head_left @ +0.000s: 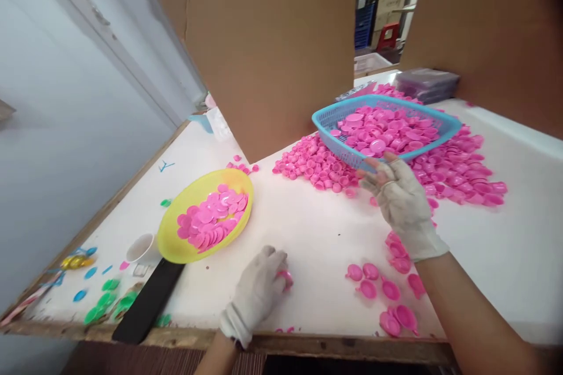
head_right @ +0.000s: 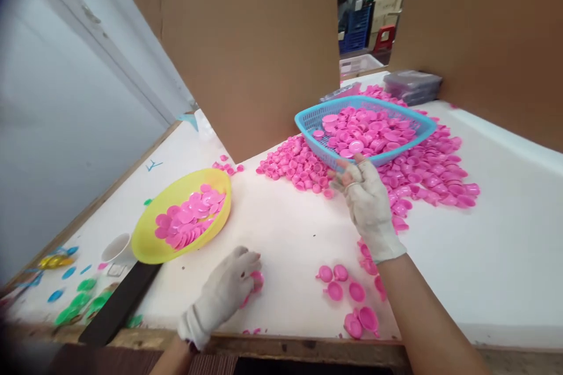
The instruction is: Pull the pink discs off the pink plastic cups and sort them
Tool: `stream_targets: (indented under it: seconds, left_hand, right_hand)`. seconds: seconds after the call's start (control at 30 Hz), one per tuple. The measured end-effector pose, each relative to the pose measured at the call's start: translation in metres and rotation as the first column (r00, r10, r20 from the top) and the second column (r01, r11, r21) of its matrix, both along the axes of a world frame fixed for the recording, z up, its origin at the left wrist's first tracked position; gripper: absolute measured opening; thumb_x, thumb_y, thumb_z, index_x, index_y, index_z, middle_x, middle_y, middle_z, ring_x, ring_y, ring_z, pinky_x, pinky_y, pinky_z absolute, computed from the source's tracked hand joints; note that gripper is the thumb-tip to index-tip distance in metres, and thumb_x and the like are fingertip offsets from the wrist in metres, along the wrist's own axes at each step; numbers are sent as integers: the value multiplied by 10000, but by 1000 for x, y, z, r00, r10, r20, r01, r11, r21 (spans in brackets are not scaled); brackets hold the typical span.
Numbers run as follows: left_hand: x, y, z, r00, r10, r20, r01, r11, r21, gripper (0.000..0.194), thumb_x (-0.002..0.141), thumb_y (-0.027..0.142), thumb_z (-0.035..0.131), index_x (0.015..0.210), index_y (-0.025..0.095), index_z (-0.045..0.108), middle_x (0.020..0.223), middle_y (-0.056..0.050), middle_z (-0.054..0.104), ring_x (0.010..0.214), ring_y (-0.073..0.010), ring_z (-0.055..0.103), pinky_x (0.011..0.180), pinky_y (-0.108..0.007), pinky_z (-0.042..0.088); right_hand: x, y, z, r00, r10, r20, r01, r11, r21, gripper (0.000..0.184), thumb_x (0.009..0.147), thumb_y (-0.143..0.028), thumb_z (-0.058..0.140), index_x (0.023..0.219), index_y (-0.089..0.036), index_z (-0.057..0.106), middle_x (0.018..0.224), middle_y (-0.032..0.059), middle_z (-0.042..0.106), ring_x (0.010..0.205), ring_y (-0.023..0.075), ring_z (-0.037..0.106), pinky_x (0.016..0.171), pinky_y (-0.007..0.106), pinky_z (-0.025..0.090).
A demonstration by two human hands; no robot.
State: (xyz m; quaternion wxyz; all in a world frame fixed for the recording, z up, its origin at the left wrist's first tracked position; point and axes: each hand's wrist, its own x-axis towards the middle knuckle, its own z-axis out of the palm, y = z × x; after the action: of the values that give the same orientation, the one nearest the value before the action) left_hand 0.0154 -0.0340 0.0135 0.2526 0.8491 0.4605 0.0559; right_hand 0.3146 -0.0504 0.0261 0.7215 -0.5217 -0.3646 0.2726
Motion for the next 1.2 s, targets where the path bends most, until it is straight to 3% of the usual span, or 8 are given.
stream_targets:
  seconds: [0.07, 0.17, 0.3, 0.4, 0.53, 0.67, 0.87, 1.2]
  left_hand:
    - [0, -5, -5, 995, 12, -103, -11, 1000, 12, 173, 660, 42, 524, 749, 187, 557, 860, -30, 551, 766, -163, 530, 694, -272, 388]
    - [13, -3, -9, 998, 52, -44, -51, 998, 24, 159, 675, 45, 501, 741, 188, 520, 817, -21, 562, 742, -161, 510, 681, -277, 368]
    - [45, 12, -2, 959, 22, 284, 13, 992, -123, 69, 748, 157, 528, 705, 195, 490, 688, 15, 558, 667, -143, 487, 629, -269, 354]
    - [68, 27, -1, 839, 117, 532, 93, 931, -352, 85, 753, 226, 571, 738, 183, 499, 670, 15, 562, 622, -125, 490, 595, -256, 378]
    - [82, 38, -11, 617, 308, 724, 237, 805, -544, 230, 759, 337, 630, 780, 165, 479, 704, -3, 578, 593, -109, 518, 594, -258, 423]
    - [78, 38, -22, 483, 409, 774, 313, 745, -589, 315, 735, 385, 691, 779, 167, 467, 665, 21, 550, 576, -94, 506, 595, -242, 417]
    - [74, 36, -18, 334, 501, 798, 424, 676, -602, 311, 721, 339, 719, 771, 177, 459, 859, 10, 520, 604, -73, 513, 587, -232, 409]
    - [66, 32, -16, 362, 390, 847, 461, 715, -526, 177, 829, 230, 623, 792, 176, 459, 935, -20, 528, 678, -88, 531, 657, -260, 449]
  right_hand:
    - [16, -2, -7, 966, -55, 254, 109, 973, -203, 301, 806, -311, 495, 1092, -218, 516, 987, 72, 629, 803, 213, 631, 691, 355, 505]
    - [34, -7, -25, 719, 29, 694, 394, 807, -441, 154, 788, -264, 490, 856, -170, 592, 856, 105, 624, 849, 260, 592, 722, 373, 455]
    - [37, -8, -42, 561, 219, 799, 535, 640, -551, 201, 818, -242, 438, 837, -132, 605, 900, 175, 606, 867, 292, 567, 713, 391, 416]
    - [22, -5, -43, 555, 274, 786, 431, 713, -553, 163, 795, -167, 437, 761, -164, 596, 846, 111, 599, 833, 232, 557, 729, 343, 407]
    - [-22, -1, -34, 722, 333, 607, -54, 901, -430, 147, 801, -198, 472, 659, -192, 511, 710, 1, 515, 700, 150, 506, 647, 267, 404]
    - [-66, -5, -23, 839, 462, 288, -366, 870, -331, 156, 826, -216, 492, 673, -190, 475, 677, -31, 466, 626, 115, 461, 587, 243, 387]
    - [-82, -12, -14, 822, 491, 289, -434, 868, -240, 172, 831, -143, 507, 681, -185, 580, 763, -1, 501, 721, 128, 509, 661, 258, 422]
    - [-89, -25, -9, 861, 399, 317, -368, 917, -154, 182, 847, -99, 505, 691, -193, 514, 759, -11, 459, 692, 112, 481, 621, 239, 406]
